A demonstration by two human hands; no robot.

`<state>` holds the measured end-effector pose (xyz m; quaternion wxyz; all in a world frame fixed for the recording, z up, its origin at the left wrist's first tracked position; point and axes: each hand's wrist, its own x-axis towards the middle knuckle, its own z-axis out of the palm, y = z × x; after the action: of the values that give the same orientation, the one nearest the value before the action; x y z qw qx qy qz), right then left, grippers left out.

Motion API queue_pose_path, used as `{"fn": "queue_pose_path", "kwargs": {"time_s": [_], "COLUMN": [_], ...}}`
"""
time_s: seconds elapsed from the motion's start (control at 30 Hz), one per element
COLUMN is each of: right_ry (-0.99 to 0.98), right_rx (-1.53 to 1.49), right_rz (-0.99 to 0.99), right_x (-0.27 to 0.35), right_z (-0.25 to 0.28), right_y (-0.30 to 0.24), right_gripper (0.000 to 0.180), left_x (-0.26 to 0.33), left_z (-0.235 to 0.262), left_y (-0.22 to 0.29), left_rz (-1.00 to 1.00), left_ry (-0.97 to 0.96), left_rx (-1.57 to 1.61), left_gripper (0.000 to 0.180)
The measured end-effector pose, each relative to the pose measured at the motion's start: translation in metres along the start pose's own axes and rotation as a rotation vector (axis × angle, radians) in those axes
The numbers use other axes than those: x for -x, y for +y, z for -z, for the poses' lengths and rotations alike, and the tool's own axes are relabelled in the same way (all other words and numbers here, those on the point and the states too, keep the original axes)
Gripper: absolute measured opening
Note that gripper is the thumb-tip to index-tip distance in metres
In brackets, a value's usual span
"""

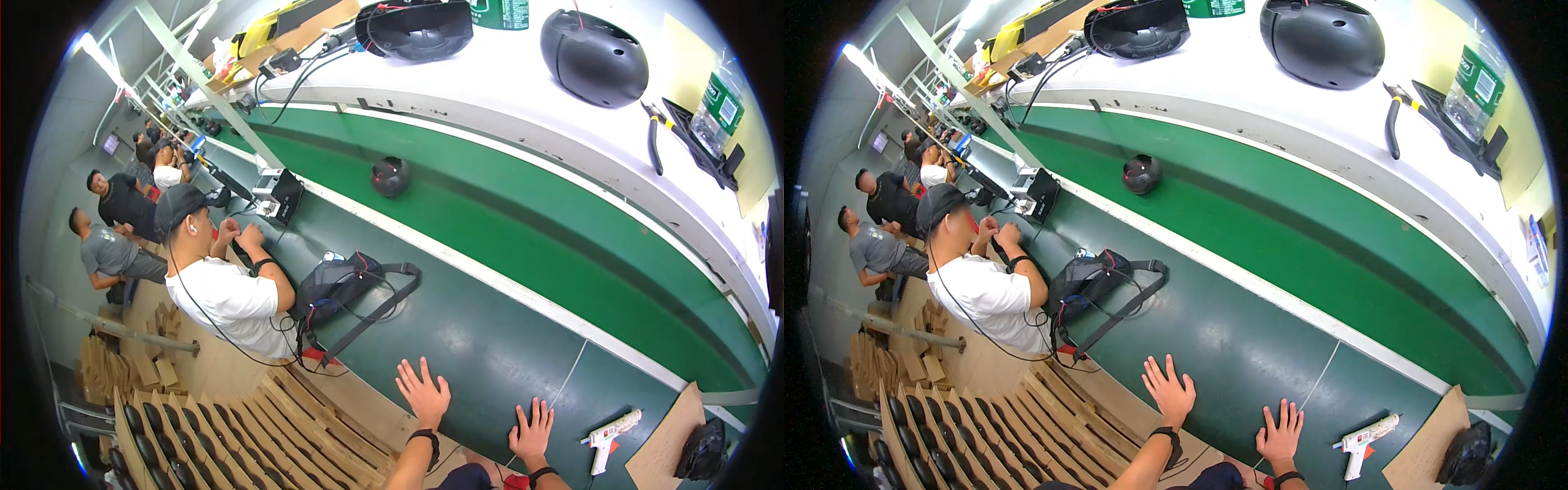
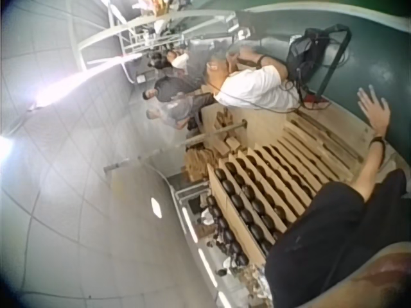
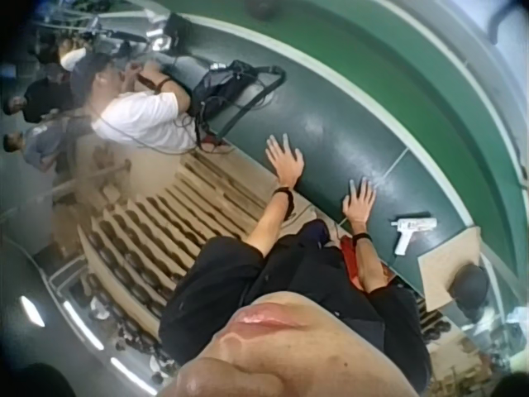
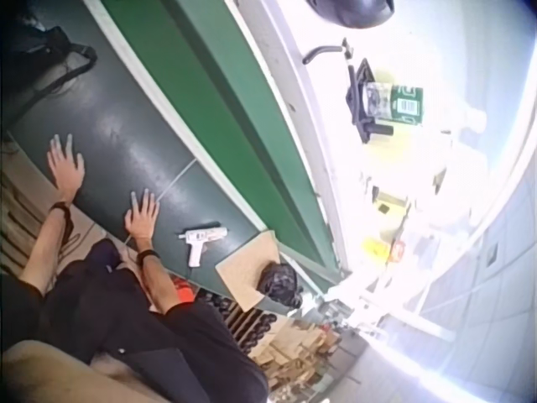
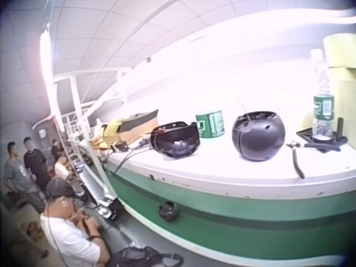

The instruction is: Apply hot glue and secure wiring within plastic housings on a production line.

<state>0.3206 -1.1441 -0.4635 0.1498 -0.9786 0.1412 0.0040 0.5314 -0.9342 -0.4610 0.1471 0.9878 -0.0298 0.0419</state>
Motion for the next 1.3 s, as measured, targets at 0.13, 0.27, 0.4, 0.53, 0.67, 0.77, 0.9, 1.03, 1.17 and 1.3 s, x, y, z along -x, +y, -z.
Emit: {"fn": "queue_pose_path", "kwargs": {"time_s": [0.13,0.27,0.4,0.53,0.67,0.77,0.9,1.03,1.17,1.3], "right_ry": [0.018,0.011,-0.015,-0.002,0.015,0.010,-0.009,-0.006,0.024,0.095], "right_rx": [0.018,0.000,0.001,0.002,0.015,0.015,0.022,0.022,0.011,-0.040], "right_rz": [0.016,0.008,-0.009,-0.005,0.004,0.007,-0.004,-0.014,0.005,0.022], "right_x": [0.001,0.001,0.000,0.000,0.000,0.001,-0.001,-0.002,-0.005,-0.011], "right_z": [-0.003,0.000,0.000,0.001,0.001,0.001,0.002,0.004,0.002,0.016], "right_y": [0.003,0.001,0.000,-0.001,-0.001,-0.001,-0.002,-0.004,-0.005,-0.005], "right_gripper": [0.062,0.061,0.061,0.060,0.060,0.059,0.059,0.060,0.060,0.056], "left_x": [0.000,0.000,-0.001,-0.001,-0.001,0.000,-0.002,-0.004,-0.009,-0.005], "left_z": [0.001,0.000,0.000,0.002,0.002,0.002,0.003,0.005,0.006,0.005], "left_y": [0.001,-0.001,-0.001,-0.001,0.000,-0.001,0.001,0.002,0.003,0.006], "left_rz": [0.010,0.011,0.005,0.014,0.019,0.033,0.040,0.037,0.034,0.028], "left_ry": [-0.011,-0.005,0.002,-0.018,-0.010,-0.002,-0.004,-0.019,-0.005,0.010], "left_rx": [0.000,0.000,-0.011,0.009,0.009,0.012,0.031,0.035,0.027,0.025], "left_gripper": [0.070,0.070,0.069,0.070,0.070,0.070,0.071,0.070,0.070,0.070]}}
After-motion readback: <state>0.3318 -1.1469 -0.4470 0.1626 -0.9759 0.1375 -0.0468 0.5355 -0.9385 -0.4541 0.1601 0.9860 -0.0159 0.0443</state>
